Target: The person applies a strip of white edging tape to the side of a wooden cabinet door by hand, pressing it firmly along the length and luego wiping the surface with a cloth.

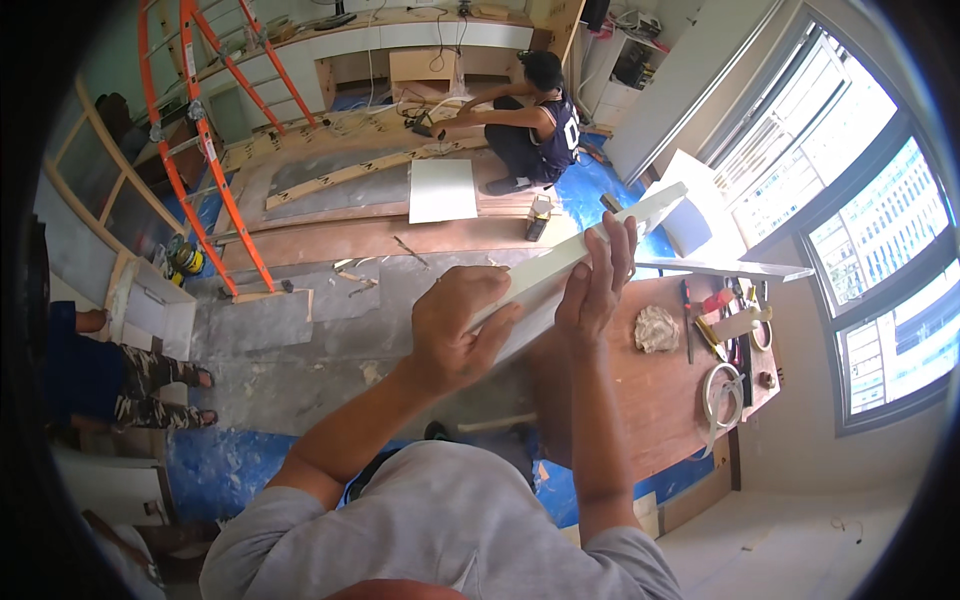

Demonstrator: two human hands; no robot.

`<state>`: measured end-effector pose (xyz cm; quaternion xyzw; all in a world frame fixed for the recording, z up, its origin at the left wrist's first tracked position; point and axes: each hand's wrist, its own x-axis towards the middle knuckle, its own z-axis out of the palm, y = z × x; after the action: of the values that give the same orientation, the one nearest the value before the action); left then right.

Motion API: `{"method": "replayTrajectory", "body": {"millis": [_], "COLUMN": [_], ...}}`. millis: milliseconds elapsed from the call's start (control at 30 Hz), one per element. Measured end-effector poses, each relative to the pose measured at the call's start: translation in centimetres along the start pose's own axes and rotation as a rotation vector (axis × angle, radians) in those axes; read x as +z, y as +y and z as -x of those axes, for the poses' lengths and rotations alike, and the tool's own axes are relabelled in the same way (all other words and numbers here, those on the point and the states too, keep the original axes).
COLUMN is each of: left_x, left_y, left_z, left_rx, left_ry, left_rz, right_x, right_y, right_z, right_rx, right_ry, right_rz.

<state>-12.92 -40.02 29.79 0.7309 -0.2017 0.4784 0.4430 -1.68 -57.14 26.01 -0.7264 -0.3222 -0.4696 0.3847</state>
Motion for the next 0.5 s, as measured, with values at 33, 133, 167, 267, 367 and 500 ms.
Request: {"method": "replayTrajectory", "body": {"millis": [33,133,167,267,367,500], "left_x": [0.02,-0.17,-0.19,-0.22,-0.17,-0.30], "left_y": [-0.06,-0.16,-0.08,-0.04,-0.11,-0.13], "left_z": [-0.10,-0.11,-0.01,0.18,-0.14,0.15], "left_rx": [0.003,0.011,0.012,0.019,0.028,0.005], "left_ry": [0.002,-0.003,-0.007,-0.008,0.002,-0.013], "left_rz": [0.016,0.035,0.041,0.035,0.044,0.066], "right_x": [-0.06,-0.16,-0.16,-0.12,-0.27,-0.17], "right_y": [0.12,0.21,0.14,0.04,0.04,0.05], "right_z": [-0.19,-0.12,-0.12,-0.12,-0.01,-0.05], "right_rx": [-0.008,0.000,-0.004,-0.009,-0.007,-0.010], "right_ry": [0.003,-0.005,-0.002,0.000,-0.006,-0.005], "right_rz": [0.002,0.001,-0.003,-0.009,-0.008,-0.011]}}
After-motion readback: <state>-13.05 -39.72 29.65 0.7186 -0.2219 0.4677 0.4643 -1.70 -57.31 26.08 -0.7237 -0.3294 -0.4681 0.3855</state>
